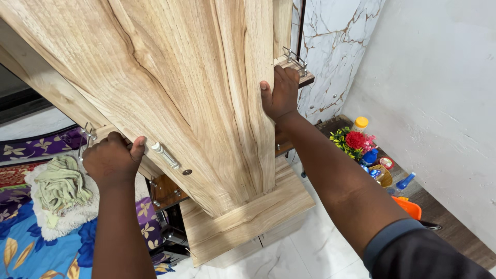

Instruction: The person aligns and secures a light-colored wooden cabinet door to its frame using both hands. They repeatedly adjust the door's position and press the metal hinges into place on the cabinet frame.

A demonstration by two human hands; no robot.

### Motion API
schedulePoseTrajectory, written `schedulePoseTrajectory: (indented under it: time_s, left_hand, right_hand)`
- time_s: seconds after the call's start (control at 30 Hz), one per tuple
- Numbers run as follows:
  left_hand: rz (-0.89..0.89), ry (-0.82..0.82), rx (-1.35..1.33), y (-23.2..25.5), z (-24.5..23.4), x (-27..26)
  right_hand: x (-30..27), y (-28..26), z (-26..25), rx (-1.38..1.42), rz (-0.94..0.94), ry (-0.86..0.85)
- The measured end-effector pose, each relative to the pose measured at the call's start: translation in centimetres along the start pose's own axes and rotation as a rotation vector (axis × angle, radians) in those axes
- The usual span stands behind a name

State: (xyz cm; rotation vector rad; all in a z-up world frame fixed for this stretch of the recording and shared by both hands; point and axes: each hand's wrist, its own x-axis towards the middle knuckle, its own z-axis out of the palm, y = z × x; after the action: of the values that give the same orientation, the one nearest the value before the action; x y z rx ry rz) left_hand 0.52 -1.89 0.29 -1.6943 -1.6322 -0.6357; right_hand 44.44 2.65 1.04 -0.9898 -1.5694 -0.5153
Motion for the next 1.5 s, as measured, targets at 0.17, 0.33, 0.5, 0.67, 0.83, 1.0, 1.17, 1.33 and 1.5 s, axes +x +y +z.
schedulePoseTrajectory:
  time_s: [0.17,0.33,0.5,0.67,0.83,1.0,1.17,1.33,1.5]
  left_hand:
    - [-0.005,0.030,-0.005,0.2,0.3,-0.1]
    - [-0.020,-0.029,0.063,0.4,0.5,-0.2]
    - [-0.037,-0.030,0.079,1.0,0.1,-0.1]
    - [-0.027,-0.009,0.115,1.1,-0.1,-0.1]
    - [-0.046,-0.038,0.087,1.4,-0.3,-0.1]
    - [-0.039,0.009,0.068,0.9,0.9,-0.4]
    - [-0.022,0.255,-0.070,1.6,2.4,0.1]
    - [-0.016,0.298,-0.119,1.6,2.5,-0.2]
    - [-0.021,0.303,-0.079,1.7,2.9,0.1]
  right_hand:
    - [0.4,0.6,0.7,0.021,0.004,-0.012]
    - [0.6,1.1,1.7,0.029,-0.016,0.016]
    - [0.7,1.4,2.2,0.043,-0.003,0.004]
    - [0.8,1.5,2.3,0.061,-0.008,0.014]
    - [1.1,1.5,2.2,0.029,0.015,0.003]
    - [0.7,1.3,2.1,0.051,0.013,-0.011]
    - [0.8,3.4,2.8,0.009,0.031,0.019]
    - [0.9,4.0,2.5,0.004,0.041,-0.074]
    - [1.5,4.1,1.3,0.014,-0.010,-0.154]
